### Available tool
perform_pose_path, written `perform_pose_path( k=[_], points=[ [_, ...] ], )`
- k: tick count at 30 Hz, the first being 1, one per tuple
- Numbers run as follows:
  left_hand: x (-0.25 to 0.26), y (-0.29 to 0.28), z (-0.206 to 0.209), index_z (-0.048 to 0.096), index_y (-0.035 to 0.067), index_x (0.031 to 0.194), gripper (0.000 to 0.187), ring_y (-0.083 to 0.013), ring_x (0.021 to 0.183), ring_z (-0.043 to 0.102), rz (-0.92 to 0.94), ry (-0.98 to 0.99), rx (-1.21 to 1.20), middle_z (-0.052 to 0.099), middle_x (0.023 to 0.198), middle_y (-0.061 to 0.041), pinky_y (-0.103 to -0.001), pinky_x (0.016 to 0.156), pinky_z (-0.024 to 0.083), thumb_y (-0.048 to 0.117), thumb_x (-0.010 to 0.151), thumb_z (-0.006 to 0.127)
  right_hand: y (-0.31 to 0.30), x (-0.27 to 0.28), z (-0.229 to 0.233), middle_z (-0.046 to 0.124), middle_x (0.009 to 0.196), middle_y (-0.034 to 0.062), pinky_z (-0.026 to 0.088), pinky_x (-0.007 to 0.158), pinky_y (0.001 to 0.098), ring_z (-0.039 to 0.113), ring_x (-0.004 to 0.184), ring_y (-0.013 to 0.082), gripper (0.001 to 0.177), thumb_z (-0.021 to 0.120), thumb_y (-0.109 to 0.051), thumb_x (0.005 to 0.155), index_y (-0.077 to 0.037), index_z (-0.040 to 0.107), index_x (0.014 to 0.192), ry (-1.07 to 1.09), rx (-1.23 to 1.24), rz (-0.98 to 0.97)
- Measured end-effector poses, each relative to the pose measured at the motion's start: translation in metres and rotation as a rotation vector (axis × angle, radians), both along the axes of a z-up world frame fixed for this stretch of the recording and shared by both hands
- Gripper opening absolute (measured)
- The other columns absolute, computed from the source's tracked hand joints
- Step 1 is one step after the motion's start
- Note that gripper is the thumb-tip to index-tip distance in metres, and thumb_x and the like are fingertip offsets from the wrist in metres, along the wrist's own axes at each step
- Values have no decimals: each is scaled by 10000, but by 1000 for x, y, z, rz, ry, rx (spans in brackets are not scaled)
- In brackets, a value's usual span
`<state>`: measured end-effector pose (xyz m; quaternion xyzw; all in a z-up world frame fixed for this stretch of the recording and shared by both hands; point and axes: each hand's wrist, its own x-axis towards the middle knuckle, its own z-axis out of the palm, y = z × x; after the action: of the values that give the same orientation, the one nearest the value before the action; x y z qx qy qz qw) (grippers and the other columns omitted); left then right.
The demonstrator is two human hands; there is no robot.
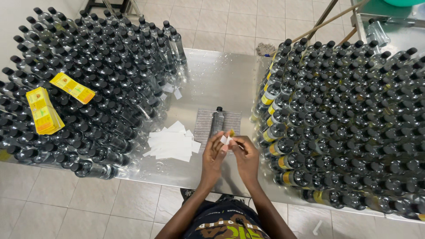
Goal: The person repeatedly picks up clear plastic bottles from a large pile on a metal table, applies a yellow label to each bottle, and places the labeled bottles into a separate pile. The process is repeated continuously throughout the video.
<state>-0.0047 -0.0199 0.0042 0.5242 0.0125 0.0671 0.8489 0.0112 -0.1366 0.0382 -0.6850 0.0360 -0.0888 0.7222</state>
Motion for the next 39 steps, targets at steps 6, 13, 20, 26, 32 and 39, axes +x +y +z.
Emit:
perform_pose_path(
  k=[6, 13, 20, 26, 32, 39],
  points=[
    [2, 9, -1, 750, 42, 1386, 313, -139, 1043, 695, 73, 216, 171, 811, 1063, -92, -377, 970, 607, 88, 1107, 616, 5, -3, -6, 770, 975, 121, 643, 834, 352, 752, 876, 173, 138, 788, -70, 1013, -4, 824, 1128, -14, -112, 55],
    [28, 36, -51, 821, 42, 1169, 215, -124, 887, 655, 200, 359, 207, 733, 902, -46, -333, 872, 608, 137, 1123, 634, 22, 4, -43, 771, 1040, 156, 654, 895, 406, 778, 936, 222, 224, 766, -118, 1035, 24, 793, 1206, 158, -33, 128],
    [93, 163, -274, 685, 58, 1378, 326, -237, 1053, 715, 321, 590, -325, 709, 1174, -141, -422, 1008, 615, 276, 1207, 513, 22, 24, -58, 613, 1052, 34, 653, 954, 391, 760, 1016, 215, 121, 603, -67, 1110, -52, 692, 1190, 283, 396, -101],
    [80, 265, -302, 627, 88, 1445, 354, -299, 1113, 772, 620, 645, -252, 700, 1275, -167, -428, 972, 678, 310, 1170, 649, 17, 54, -68, 597, 1082, 17, 634, 953, 372, 715, 1000, 180, 94, 563, -137, 1158, -75, 565, 1228, 280, 445, -227],
    [47, 254, -206, 437, 18, 1638, 735, -502, 1495, 442, 748, 393, 762, 469, 1531, -318, -604, 1291, 308, 34, 1003, 808, 10, 74, -106, 681, 1141, 125, 656, 981, 452, 770, 1085, 289, 202, 617, -151, 1153, -3, 639, 1289, 199, 284, -240],
    [52, 178, -109, 712, -13, 1343, 531, -316, 1142, 779, -192, 623, -169, 783, 1199, -206, -466, 1044, 630, 461, 1146, 572, 44, 64, -89, 762, 1251, 213, 634, 1000, 476, 764, 1102, 304, 269, 636, -144, 1124, 21, 723, 1318, 111, -76, 29]
  ],
)
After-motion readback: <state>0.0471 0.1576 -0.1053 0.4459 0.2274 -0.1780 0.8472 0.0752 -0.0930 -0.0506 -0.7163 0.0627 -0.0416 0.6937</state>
